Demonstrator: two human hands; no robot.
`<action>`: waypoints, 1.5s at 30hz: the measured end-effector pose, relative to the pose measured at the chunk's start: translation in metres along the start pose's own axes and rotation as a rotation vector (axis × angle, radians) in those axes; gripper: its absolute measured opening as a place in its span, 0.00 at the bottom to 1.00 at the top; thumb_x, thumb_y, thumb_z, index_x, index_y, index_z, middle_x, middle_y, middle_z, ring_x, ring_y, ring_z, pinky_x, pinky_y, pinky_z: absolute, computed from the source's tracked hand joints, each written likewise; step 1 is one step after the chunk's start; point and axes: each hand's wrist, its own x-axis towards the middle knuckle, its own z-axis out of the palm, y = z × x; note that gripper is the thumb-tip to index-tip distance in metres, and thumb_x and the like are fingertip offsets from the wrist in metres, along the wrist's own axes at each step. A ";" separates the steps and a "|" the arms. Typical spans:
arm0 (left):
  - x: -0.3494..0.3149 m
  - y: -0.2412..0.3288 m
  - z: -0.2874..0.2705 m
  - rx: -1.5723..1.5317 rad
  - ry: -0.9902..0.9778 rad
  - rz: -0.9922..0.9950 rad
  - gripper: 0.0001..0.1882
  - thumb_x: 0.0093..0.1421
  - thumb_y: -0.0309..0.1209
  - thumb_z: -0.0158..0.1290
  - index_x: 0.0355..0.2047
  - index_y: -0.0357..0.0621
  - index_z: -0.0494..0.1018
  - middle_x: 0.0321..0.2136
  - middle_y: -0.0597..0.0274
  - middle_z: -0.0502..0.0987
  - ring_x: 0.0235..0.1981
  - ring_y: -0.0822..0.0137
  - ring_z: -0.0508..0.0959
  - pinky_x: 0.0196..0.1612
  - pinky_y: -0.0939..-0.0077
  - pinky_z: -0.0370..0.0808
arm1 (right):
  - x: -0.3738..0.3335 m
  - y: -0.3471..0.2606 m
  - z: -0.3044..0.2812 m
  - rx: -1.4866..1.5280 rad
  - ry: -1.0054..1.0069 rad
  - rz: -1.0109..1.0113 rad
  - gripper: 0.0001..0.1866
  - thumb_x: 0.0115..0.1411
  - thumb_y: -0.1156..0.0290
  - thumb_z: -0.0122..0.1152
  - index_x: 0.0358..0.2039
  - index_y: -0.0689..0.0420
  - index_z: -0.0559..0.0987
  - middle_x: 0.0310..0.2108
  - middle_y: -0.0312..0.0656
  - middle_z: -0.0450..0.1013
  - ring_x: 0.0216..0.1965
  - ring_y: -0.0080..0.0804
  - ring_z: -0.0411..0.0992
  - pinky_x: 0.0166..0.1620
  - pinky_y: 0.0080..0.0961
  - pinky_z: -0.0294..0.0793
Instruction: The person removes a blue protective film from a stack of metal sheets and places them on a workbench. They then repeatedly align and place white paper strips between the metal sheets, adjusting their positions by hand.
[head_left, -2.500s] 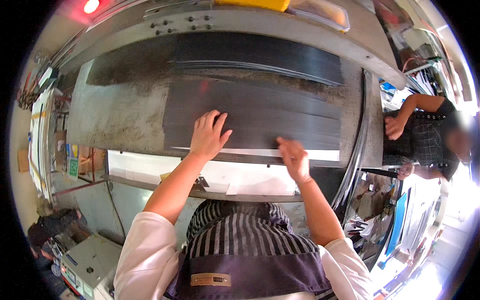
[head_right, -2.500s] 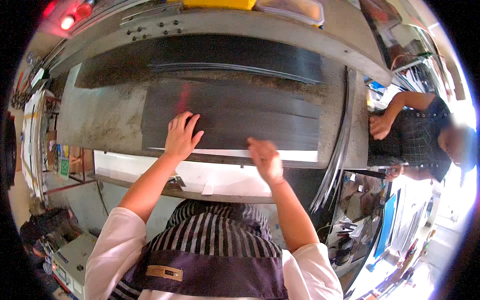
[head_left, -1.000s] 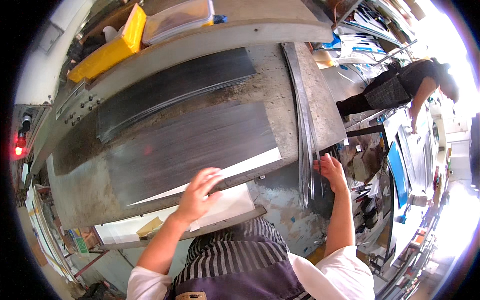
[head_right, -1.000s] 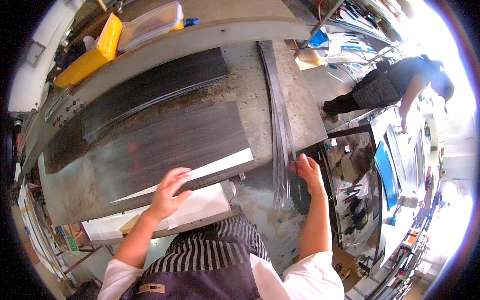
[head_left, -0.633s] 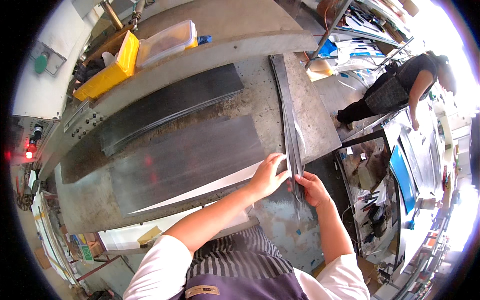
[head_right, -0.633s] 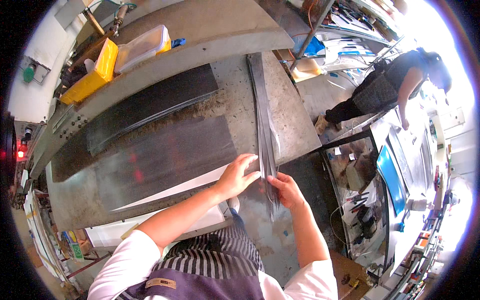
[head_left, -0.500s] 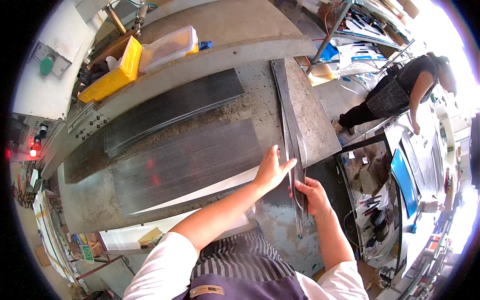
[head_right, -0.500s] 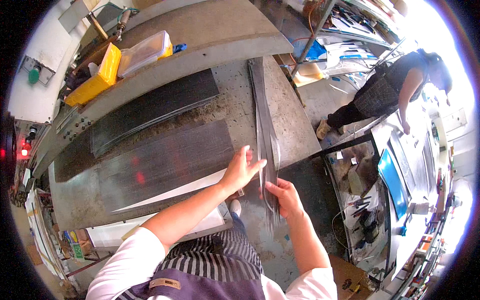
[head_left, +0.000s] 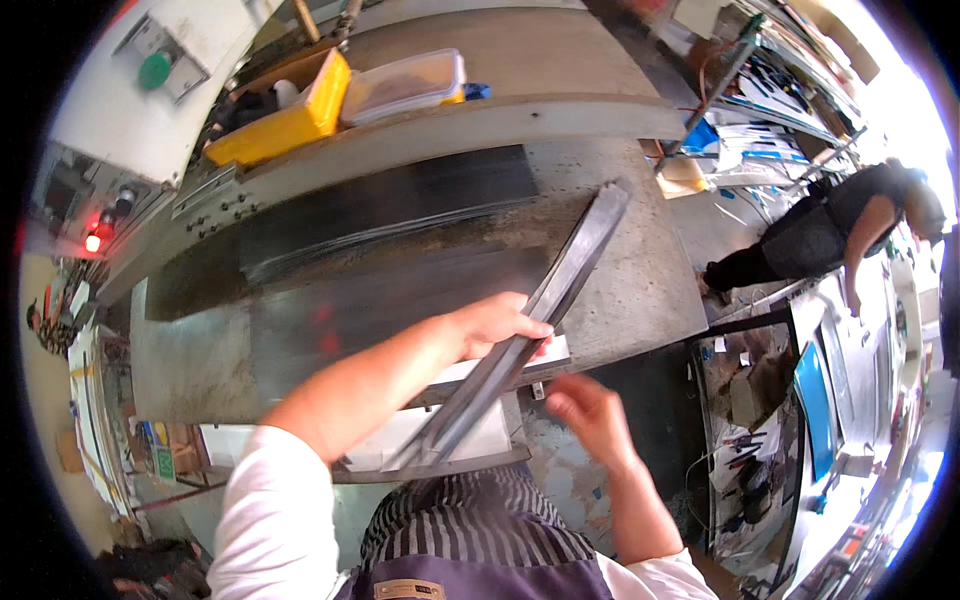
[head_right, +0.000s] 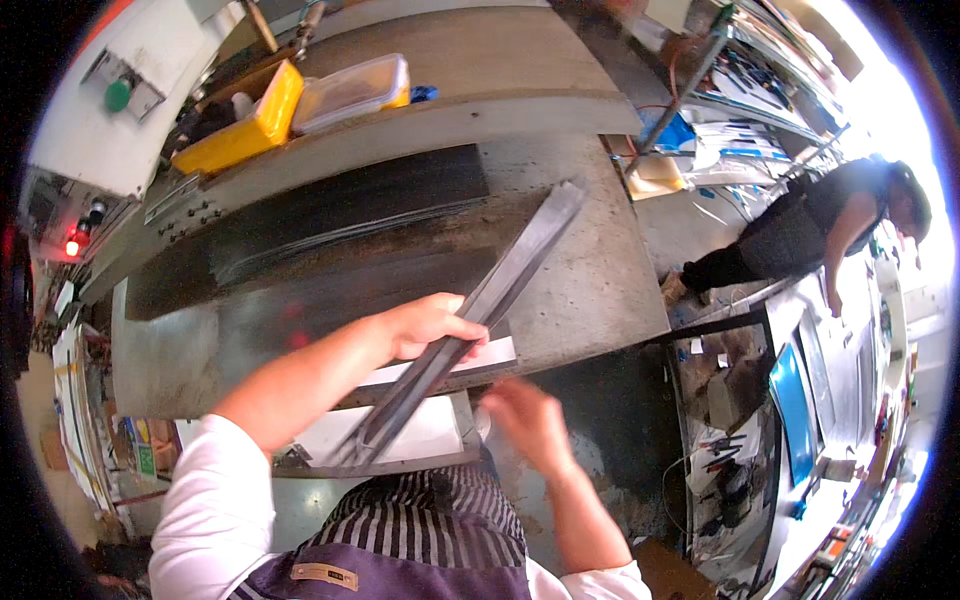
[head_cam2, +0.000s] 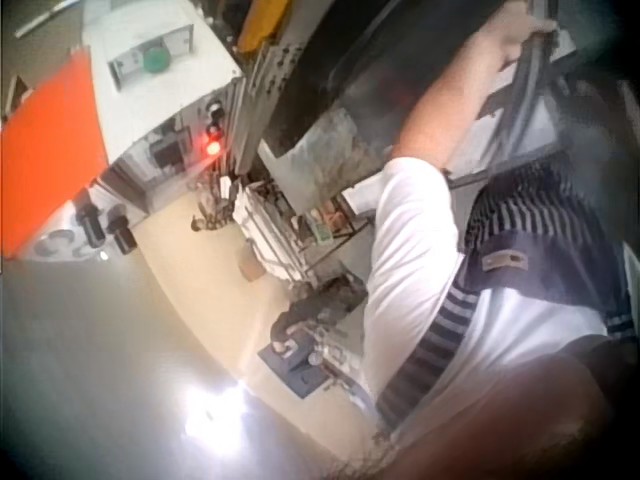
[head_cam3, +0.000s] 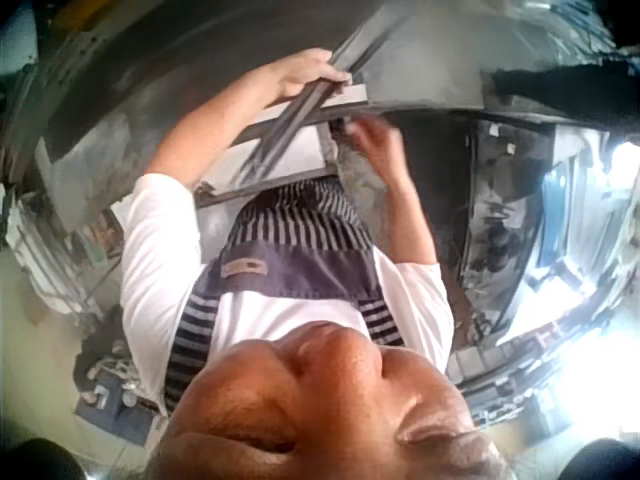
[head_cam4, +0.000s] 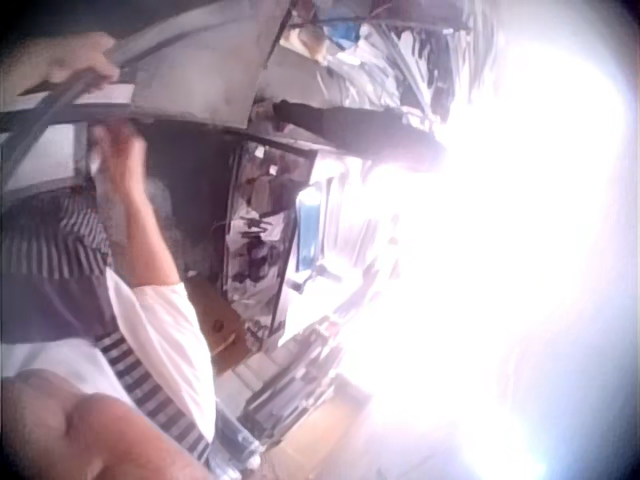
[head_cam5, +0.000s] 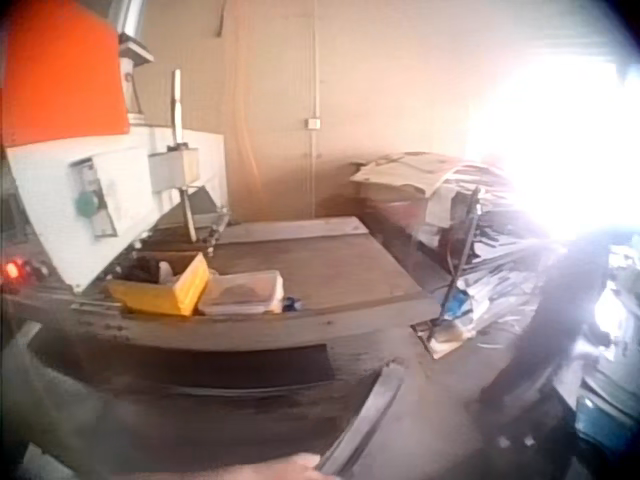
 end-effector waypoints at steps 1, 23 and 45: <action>-0.014 0.001 -0.006 -0.012 -0.055 -0.030 0.10 0.61 0.27 0.59 0.40 0.37 0.71 0.32 0.58 0.77 0.31 0.69 0.79 0.35 0.72 0.79 | 0.016 0.019 -0.009 -0.005 0.252 -0.059 0.28 0.54 0.73 0.71 0.55 0.63 0.73 0.44 0.45 0.78 0.46 0.35 0.76 0.52 0.31 0.74; -0.187 0.033 -0.248 1.530 0.835 -0.129 0.31 0.48 0.35 0.67 0.53 0.46 0.73 0.50 0.57 0.74 0.56 0.55 0.69 0.60 0.56 0.61 | 0.273 -0.093 0.112 -1.181 0.009 -1.036 0.32 0.55 0.65 0.64 0.61 0.53 0.69 0.50 0.48 0.68 0.53 0.45 0.66 0.59 0.39 0.66; -0.110 -0.022 -0.236 1.590 1.161 0.393 0.26 0.70 0.44 0.41 0.66 0.51 0.61 0.70 0.63 0.52 0.71 0.60 0.52 0.71 0.57 0.49 | 0.367 -0.033 0.011 -0.983 0.718 -0.330 0.18 0.61 0.64 0.58 0.51 0.55 0.78 0.51 0.56 0.70 0.55 0.54 0.66 0.56 0.45 0.68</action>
